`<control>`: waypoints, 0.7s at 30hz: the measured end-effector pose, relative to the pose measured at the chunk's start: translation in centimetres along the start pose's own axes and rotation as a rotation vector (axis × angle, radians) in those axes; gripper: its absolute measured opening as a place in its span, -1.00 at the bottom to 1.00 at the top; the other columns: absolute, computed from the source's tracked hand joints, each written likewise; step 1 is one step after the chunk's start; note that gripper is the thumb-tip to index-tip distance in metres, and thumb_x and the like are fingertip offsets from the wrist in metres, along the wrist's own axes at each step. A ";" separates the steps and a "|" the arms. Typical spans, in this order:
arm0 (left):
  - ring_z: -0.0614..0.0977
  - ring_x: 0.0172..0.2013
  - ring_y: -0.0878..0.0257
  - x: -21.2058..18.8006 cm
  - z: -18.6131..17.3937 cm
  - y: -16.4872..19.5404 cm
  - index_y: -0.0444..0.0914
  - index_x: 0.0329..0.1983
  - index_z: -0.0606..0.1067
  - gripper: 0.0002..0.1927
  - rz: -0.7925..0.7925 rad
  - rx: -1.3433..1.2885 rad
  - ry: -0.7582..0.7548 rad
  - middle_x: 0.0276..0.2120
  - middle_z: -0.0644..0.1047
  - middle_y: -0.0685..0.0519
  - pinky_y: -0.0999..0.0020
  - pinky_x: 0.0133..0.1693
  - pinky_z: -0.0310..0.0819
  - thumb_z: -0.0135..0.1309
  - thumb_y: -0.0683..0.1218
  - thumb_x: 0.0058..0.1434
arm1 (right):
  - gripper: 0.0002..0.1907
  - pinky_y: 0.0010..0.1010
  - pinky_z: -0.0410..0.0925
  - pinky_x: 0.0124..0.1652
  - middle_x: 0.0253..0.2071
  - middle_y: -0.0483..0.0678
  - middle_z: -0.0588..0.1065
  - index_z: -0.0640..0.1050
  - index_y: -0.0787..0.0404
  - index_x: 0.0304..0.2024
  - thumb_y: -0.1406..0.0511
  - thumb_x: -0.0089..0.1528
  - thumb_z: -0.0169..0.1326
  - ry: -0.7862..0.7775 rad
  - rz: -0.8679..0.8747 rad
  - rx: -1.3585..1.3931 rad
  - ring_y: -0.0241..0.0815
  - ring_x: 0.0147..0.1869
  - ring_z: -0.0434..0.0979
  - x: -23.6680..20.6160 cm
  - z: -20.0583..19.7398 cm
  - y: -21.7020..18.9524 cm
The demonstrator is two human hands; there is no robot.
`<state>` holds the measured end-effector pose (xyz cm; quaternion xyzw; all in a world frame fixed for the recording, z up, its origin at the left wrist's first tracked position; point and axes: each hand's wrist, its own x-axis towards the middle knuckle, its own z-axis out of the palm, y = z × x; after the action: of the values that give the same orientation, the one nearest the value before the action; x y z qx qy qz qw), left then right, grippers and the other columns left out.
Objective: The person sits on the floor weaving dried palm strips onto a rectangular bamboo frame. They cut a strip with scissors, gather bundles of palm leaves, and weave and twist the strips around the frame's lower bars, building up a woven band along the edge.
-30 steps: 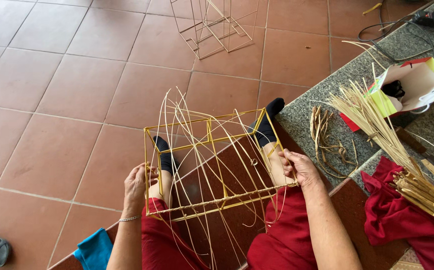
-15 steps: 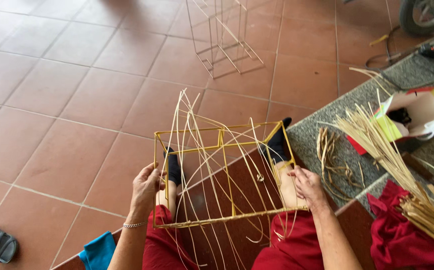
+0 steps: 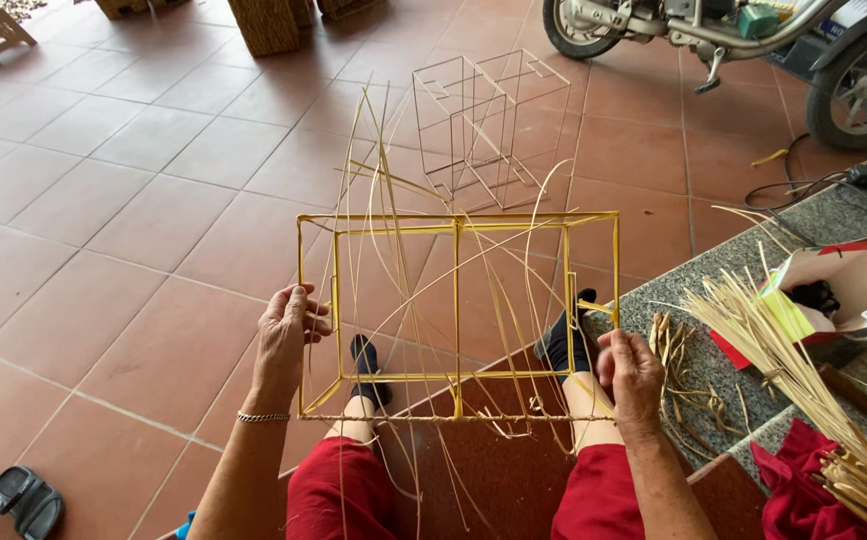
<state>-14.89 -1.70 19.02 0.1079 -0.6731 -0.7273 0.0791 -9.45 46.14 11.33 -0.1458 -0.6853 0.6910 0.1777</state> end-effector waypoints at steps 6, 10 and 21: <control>0.59 -0.47 0.35 0.4 1.2 -0.2 -0.27 -0.05 0.47 -0.75 0.047 -0.194 0.027 -0.37 0.58 0.08 0.49 -0.40 0.36 -0.09 0.00 0.45 | -0.70 -0.54 0.29 -0.60 -0.44 -0.07 0.45 0.59 0.25 -0.27 0.20 0.45 0.01 0.169 -0.048 0.022 -0.39 -0.52 0.32 -1.7 -0.4 1.3; 0.45 -0.52 0.39 0.2 2.0 -1.0 -0.31 -0.20 0.49 -0.75 0.121 -0.307 0.083 -0.51 0.45 0.11 0.42 -0.38 0.44 0.01 -0.02 0.46 | -0.85 -0.51 0.38 -0.54 -0.39 -0.07 0.44 0.55 0.19 -0.09 0.26 0.43 0.01 0.175 -0.115 0.143 -0.38 -0.47 0.38 -3.1 -1.1 1.9; 0.42 -0.57 0.37 -1.4 4.9 -1.5 -0.31 -0.34 0.50 -0.77 0.167 -0.263 -0.045 -0.59 0.44 0.11 0.45 -0.45 0.31 0.08 -0.08 0.40 | -0.83 -0.47 0.45 -0.44 -0.36 -0.06 0.55 0.53 0.18 -0.06 0.30 0.32 0.05 0.049 -0.056 0.088 -0.34 -0.44 0.50 -3.4 -3.8 -2.4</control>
<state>-14.81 3.50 17.90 0.0240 -0.5802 -0.8024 0.1374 -4.63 48.03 13.55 -0.1353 -0.6536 0.7115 0.2198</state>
